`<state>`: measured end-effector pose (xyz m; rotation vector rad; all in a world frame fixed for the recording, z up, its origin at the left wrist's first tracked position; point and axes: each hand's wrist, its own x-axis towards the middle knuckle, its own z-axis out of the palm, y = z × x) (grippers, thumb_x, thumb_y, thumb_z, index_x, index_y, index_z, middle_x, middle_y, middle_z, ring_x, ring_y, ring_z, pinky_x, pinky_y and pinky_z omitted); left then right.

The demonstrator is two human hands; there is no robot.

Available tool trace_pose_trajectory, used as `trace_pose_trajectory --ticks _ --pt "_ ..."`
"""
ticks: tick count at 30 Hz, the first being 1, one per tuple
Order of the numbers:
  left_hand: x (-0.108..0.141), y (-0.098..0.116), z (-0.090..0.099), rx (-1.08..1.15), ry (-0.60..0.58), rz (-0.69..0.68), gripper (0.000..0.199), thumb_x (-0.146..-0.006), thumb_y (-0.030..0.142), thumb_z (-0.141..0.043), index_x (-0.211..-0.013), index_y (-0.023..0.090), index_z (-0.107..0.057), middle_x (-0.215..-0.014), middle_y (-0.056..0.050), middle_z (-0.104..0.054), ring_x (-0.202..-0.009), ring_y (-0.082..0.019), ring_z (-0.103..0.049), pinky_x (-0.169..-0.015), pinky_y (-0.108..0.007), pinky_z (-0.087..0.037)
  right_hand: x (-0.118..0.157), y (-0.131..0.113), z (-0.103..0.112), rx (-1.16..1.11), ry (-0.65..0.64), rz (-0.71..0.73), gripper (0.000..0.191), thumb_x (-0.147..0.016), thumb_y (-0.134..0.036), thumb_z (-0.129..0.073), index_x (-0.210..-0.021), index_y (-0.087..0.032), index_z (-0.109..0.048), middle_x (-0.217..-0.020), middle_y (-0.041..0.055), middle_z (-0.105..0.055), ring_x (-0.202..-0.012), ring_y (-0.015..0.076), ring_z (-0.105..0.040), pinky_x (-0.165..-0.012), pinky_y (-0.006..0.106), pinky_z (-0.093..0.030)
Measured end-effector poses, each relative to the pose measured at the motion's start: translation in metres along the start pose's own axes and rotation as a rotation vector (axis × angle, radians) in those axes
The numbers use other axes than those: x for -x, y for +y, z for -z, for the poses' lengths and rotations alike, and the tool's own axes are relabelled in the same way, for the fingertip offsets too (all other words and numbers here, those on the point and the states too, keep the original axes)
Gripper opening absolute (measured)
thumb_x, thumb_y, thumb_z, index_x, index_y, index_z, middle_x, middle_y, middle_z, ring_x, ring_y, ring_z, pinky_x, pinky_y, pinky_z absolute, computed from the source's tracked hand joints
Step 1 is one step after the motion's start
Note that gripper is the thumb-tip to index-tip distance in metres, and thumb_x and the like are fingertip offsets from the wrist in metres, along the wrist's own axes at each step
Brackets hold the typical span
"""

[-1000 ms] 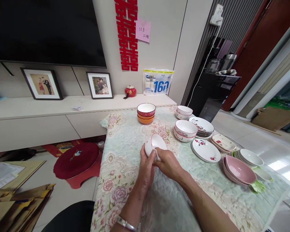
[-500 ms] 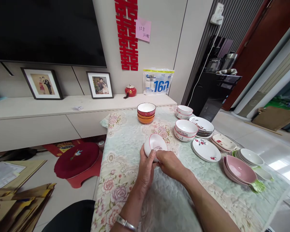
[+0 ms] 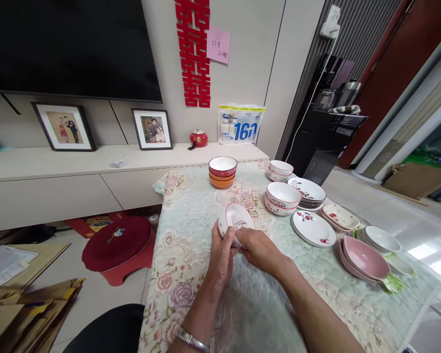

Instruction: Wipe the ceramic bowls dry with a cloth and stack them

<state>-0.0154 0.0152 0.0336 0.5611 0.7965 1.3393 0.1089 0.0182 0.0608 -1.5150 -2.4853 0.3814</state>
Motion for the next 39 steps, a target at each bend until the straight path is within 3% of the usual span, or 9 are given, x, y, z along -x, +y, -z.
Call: trace_pose_trajectory --ticks 6,9,14,18,22,25,30,34,39 --pt "-0.002 -0.01 0.002 0.046 -0.056 -0.017 0.071 -0.082 0.04 -0.069 -0.142 0.029 -0.034 -0.141 -0.011 -0.052 -0.12 -0.025 -0.058 -0.095 -0.034 -0.049 -0.003 -0.015 0.0 -0.386 0.212 -0.095 0.003 -0.086 -0.02 -0.056 -0.089 -0.019 -0.056 -0.083 0.0002 -0.065 -0.074 0.0154 -0.057 -0.066 0.024 -0.038" --pt "-0.002 -0.008 0.002 0.075 -0.06 -0.073 0.06 -0.083 0.038 -0.067 -0.136 0.025 -0.041 -0.137 -0.011 -0.055 -0.118 -0.023 -0.059 -0.098 -0.033 -0.046 -0.003 -0.013 0.0 -0.51 0.17 -0.008 0.013 -0.083 -0.019 -0.059 -0.095 -0.02 -0.055 -0.09 -0.0003 -0.064 -0.08 0.0155 -0.057 -0.071 0.023 -0.041" --pt "-0.001 0.002 0.001 0.034 -0.001 -0.025 0.063 -0.078 0.04 -0.071 -0.132 0.022 -0.045 -0.116 -0.01 -0.066 -0.097 -0.022 -0.068 -0.082 -0.03 -0.053 -0.001 -0.002 0.002 -0.171 0.028 0.108 0.015 -0.081 -0.008 -0.053 -0.092 -0.017 -0.058 -0.098 0.0063 -0.064 -0.091 0.0194 -0.058 -0.079 0.028 -0.041" --pt "0.0 0.001 0.001 0.021 -0.005 -0.012 0.07 -0.075 0.039 -0.074 -0.136 0.025 -0.041 -0.123 -0.01 -0.064 -0.098 -0.022 -0.068 -0.075 -0.028 -0.054 0.001 -0.002 0.002 -0.008 -0.006 0.045 0.019 -0.079 -0.003 -0.051 -0.091 -0.017 -0.06 -0.096 0.008 -0.067 -0.09 0.0201 -0.06 -0.075 0.028 -0.039" --pt "-0.001 -0.005 -0.001 0.028 0.001 -0.027 0.072 -0.075 0.037 -0.075 -0.137 0.024 -0.04 -0.132 -0.012 -0.059 -0.116 -0.024 -0.06 -0.088 -0.029 -0.051 0.001 -0.012 0.004 -0.161 0.049 -0.046 0.011 -0.082 -0.012 -0.057 -0.09 -0.018 -0.059 -0.091 0.0056 -0.068 -0.083 0.0192 -0.061 -0.07 0.026 -0.039" --pt "-0.002 -0.005 -0.001 0.063 0.003 -0.038 0.069 -0.078 0.037 -0.071 -0.138 0.025 -0.039 -0.13 -0.01 -0.06 -0.12 -0.024 -0.057 -0.094 -0.031 -0.048 -0.001 -0.015 0.004 -0.387 0.123 -0.012 0.008 -0.085 -0.018 -0.057 -0.092 -0.02 -0.057 -0.091 0.0011 -0.067 -0.082 0.0168 -0.06 -0.072 0.025 -0.041" --pt "0.0 0.004 -0.001 0.052 0.005 -0.058 0.059 -0.081 0.042 -0.067 -0.133 0.021 -0.045 -0.115 -0.011 -0.066 -0.106 -0.024 -0.064 -0.086 -0.032 -0.051 -0.003 -0.005 0.002 -0.256 0.067 0.144 0.009 -0.083 -0.016 -0.059 -0.092 -0.018 -0.057 -0.096 0.0041 -0.064 -0.088 0.0181 -0.057 -0.077 0.027 -0.042" --pt "0.001 0.007 0.0 0.011 -0.006 -0.022 0.063 -0.08 0.044 -0.067 -0.134 0.022 -0.045 -0.105 -0.009 -0.068 -0.098 -0.025 -0.066 -0.078 -0.034 -0.054 -0.002 -0.001 0.003 -0.075 0.028 0.12 0.003 -0.083 -0.015 -0.06 -0.086 -0.016 -0.06 -0.092 0.0066 -0.065 -0.087 0.0188 -0.057 -0.077 0.028 -0.04" --pt "-0.001 0.0 0.004 -0.002 -0.02 -0.062 0.05 -0.083 0.047 -0.062 -0.127 0.024 -0.056 -0.126 -0.01 -0.061 -0.109 -0.025 -0.06 -0.072 -0.027 -0.053 0.0 0.002 0.008 -0.357 0.119 -0.019 0.01 -0.079 -0.025 -0.067 -0.075 -0.018 -0.061 -0.073 -0.0022 -0.061 -0.068 0.0136 -0.051 -0.065 0.024 -0.036"
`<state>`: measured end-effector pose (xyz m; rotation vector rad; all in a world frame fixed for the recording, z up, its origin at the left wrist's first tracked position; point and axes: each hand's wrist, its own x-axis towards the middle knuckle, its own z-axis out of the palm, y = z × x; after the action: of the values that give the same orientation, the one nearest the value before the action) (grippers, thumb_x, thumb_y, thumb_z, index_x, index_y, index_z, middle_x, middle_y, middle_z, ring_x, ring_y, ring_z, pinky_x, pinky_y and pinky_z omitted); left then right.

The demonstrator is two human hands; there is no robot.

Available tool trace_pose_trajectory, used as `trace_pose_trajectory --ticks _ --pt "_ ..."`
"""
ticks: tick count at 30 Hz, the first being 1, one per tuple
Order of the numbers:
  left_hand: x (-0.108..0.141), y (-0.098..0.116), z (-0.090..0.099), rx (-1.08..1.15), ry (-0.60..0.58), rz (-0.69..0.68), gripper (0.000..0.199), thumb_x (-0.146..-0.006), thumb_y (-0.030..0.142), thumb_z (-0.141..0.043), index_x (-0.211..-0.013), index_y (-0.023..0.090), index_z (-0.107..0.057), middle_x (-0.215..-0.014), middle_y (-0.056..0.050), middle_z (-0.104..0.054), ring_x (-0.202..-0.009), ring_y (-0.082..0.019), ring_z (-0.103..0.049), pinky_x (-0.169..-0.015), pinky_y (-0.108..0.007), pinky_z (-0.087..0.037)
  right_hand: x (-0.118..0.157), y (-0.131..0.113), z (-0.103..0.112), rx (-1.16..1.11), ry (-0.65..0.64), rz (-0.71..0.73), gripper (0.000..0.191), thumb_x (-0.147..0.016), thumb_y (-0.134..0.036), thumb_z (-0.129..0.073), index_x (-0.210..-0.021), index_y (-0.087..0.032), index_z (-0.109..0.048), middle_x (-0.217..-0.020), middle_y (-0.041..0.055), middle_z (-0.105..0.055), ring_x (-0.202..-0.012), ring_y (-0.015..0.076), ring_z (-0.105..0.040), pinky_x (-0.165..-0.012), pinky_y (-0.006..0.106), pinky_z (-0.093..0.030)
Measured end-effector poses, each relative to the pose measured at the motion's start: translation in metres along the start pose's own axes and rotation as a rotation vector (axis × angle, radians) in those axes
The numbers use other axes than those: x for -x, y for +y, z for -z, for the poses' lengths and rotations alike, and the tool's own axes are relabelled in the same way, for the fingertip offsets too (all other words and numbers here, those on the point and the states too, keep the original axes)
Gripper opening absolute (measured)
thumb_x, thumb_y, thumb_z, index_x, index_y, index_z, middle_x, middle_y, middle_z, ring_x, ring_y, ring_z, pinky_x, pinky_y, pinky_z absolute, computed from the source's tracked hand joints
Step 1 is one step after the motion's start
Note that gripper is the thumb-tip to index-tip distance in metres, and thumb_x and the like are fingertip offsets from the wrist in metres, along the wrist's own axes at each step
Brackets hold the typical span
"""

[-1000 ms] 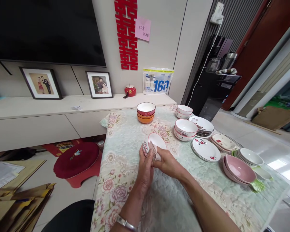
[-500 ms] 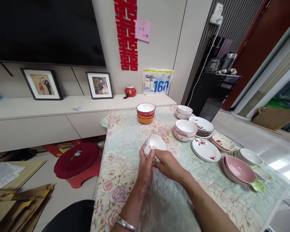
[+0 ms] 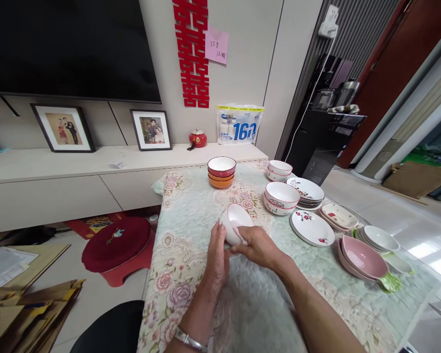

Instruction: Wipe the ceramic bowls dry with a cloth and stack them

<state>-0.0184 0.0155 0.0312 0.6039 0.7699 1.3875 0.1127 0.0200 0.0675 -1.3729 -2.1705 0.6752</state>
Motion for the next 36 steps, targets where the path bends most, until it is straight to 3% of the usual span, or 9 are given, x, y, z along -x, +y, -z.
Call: trace_pose_trajectory --ticks 3,9,11,14,18,21,25,28,36 --pt "-0.001 -0.003 0.002 -0.075 -0.015 0.005 0.047 -0.084 0.049 -0.06 -0.123 0.023 -0.061 -0.127 -0.009 -0.06 -0.099 -0.022 -0.061 -0.061 -0.024 -0.052 0.0 0.007 0.005 -0.446 0.115 -0.073 0.016 -0.078 -0.033 -0.067 -0.083 -0.018 -0.065 -0.073 -0.0034 -0.06 -0.068 0.0136 -0.052 -0.064 0.023 -0.039" --pt "-0.004 -0.006 0.009 -0.22 0.027 -0.042 0.053 -0.08 0.055 -0.061 -0.115 0.016 -0.067 -0.08 -0.005 -0.063 -0.061 -0.013 -0.054 -0.048 -0.022 -0.043 -0.005 0.023 0.015 -1.129 0.389 -0.231 0.042 -0.063 -0.041 -0.08 -0.095 -0.017 -0.068 -0.078 0.0018 -0.068 -0.065 0.0167 -0.059 -0.063 0.028 -0.046" --pt "-0.006 -0.008 0.011 -0.291 0.047 -0.073 0.049 -0.082 0.054 -0.06 -0.112 0.017 -0.069 -0.083 -0.006 -0.065 -0.062 -0.013 -0.055 -0.05 -0.023 -0.043 -0.006 0.026 0.017 -1.227 0.421 -0.241 0.042 -0.062 -0.041 -0.081 -0.095 -0.018 -0.068 -0.081 0.0038 -0.071 -0.071 0.0198 -0.064 -0.067 0.031 -0.05" --pt "-0.006 -0.009 0.01 -0.292 0.007 -0.102 0.042 -0.087 0.05 -0.055 -0.113 0.02 -0.068 -0.107 -0.009 -0.067 -0.087 -0.019 -0.062 -0.067 -0.026 -0.05 -0.007 0.03 0.017 -1.292 0.394 -0.248 0.041 -0.064 -0.044 -0.078 -0.093 -0.018 -0.067 -0.085 0.0068 -0.073 -0.08 0.0245 -0.067 -0.069 0.034 -0.053" --pt "-0.004 -0.004 0.002 0.003 -0.018 0.005 0.035 -0.084 0.043 -0.063 -0.11 0.021 -0.069 -0.119 -0.007 -0.067 -0.111 -0.022 -0.058 -0.087 -0.029 -0.048 -0.008 0.032 0.016 -1.287 0.39 -0.299 0.041 -0.066 -0.05 -0.074 -0.092 -0.018 -0.066 -0.086 0.0077 -0.073 -0.082 0.026 -0.069 -0.07 0.037 -0.055" --pt "0.0 0.002 -0.002 0.217 0.002 0.175 0.027 -0.074 0.036 -0.075 -0.094 0.018 -0.072 -0.102 -0.005 -0.072 -0.096 -0.02 -0.063 -0.082 -0.028 -0.049 -0.009 0.03 0.017 -1.308 0.43 -0.35 0.04 -0.067 -0.049 -0.075 -0.09 -0.018 -0.065 -0.082 0.007 -0.073 -0.076 0.0246 -0.068 -0.068 0.035 -0.055" --pt "0.005 0.004 0.0 0.316 -0.147 0.27 0.02 -0.069 0.026 -0.081 -0.081 0.015 -0.07 -0.086 -0.003 -0.072 -0.078 -0.014 -0.063 -0.076 -0.024 -0.049 -0.009 0.032 0.017 -1.237 0.517 -0.379 0.038 -0.067 -0.051 -0.076 -0.082 -0.019 -0.063 -0.071 0.003 -0.069 -0.062 0.0196 -0.062 -0.058 0.031 -0.051" --pt "0.005 0.003 0.003 0.332 -0.165 0.256 0.02 -0.069 0.026 -0.082 -0.078 0.015 -0.068 -0.082 -0.003 -0.071 -0.075 -0.012 -0.062 -0.074 -0.023 -0.048 -0.009 0.038 0.014 -1.068 0.634 -0.387 0.039 -0.067 -0.053 -0.075 -0.081 -0.018 -0.065 -0.068 0.001 -0.066 -0.057 0.0166 -0.056 -0.054 0.029 -0.046" --pt "0.003 0.006 0.002 0.197 -0.147 0.093 0.028 -0.068 0.032 -0.081 -0.066 0.015 -0.059 -0.07 0.0 -0.066 -0.064 -0.011 -0.055 -0.064 -0.022 -0.043 -0.008 0.039 0.011 -0.35 0.879 -0.229 0.03 -0.083 -0.047 -0.062 -0.081 -0.017 -0.069 -0.077 0.0025 -0.067 -0.076 0.0202 -0.057 -0.073 0.033 -0.045"
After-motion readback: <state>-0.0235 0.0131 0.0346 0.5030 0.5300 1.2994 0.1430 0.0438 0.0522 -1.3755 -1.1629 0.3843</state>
